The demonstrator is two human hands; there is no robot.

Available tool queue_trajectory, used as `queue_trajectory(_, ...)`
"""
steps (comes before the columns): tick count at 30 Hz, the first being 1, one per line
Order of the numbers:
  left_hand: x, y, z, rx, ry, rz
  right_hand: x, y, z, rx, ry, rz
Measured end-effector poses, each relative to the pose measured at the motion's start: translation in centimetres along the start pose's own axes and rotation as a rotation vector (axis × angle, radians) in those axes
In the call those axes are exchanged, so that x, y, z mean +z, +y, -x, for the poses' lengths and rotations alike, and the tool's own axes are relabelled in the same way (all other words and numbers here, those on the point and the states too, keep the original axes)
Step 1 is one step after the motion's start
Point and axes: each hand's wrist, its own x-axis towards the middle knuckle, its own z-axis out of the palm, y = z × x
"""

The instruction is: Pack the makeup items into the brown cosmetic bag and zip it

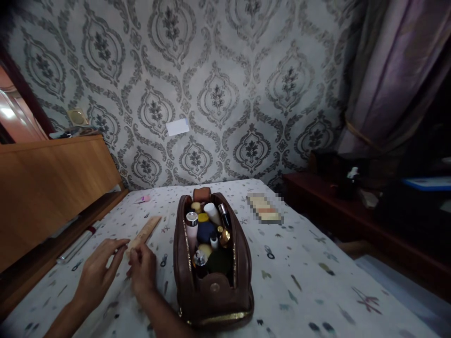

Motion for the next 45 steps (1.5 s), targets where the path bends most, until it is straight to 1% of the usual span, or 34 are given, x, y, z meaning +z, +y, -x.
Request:
queue_trajectory(2, 0.8, -0.7, 1.6, -0.002, 0.027, -0.003, 0.0, 0.2, 0.0, -0.018, -0.001, 0.018)
queue_trajectory(5, 2.1, -1.5, 3.3, -0.05, 0.045, -0.013, -0.3, 0.4, -0.1, -0.057, 0.011, 0.064)
queue_trajectory(7, 2.8, -1.8, 4.0, -0.087, 0.039, -0.011, -0.5, 0.4, -0.2, -0.077, 0.012, 0.096)
queue_trajectory(10, 3.3, -2.3, 4.4, -0.127, 0.033, -0.006, -0.6, 0.4, -0.2, -0.098, 0.008, 0.137)
queue_trajectory(13, 3.4, -2.4, 4.6, -0.144, 0.036, 0.001, -0.6, 0.5, -0.2, -0.114, 0.022, 0.171)
queue_trajectory(17, 3.4, -2.1, 4.6, -0.145, -0.011, -0.001, -0.8, 0.6, -0.3, -0.128, 0.04, 0.211)
queue_trajectory(23, 3.7, -2.2, 4.0, -0.059, -0.06, -0.07, -0.7, 0.4, -0.5, -0.15, 0.045, 0.25)
queue_trajectory(28, 3.8, -2.6, 4.1, -0.021, -0.073, -0.174, -0.6, 0.3, -0.5, -0.163, 0.019, 0.258)
queue_trajectory(37, 4.2, -2.7, 4.1, 0.018, -0.087, -0.246, -0.7, 0.3, -0.5, -0.172, 0.031, 0.307)
queue_trajectory(40, 4.3, -2.9, 4.3, 0.0, -0.113, -0.245, -0.7, 0.2, -0.5, -0.171, 0.028, 0.318)
queue_trajectory(45, 4.5, -3.2, 4.4, 0.013, -0.079, -0.173, -0.8, 0.0, -0.6, -0.186, 0.016, 0.322)
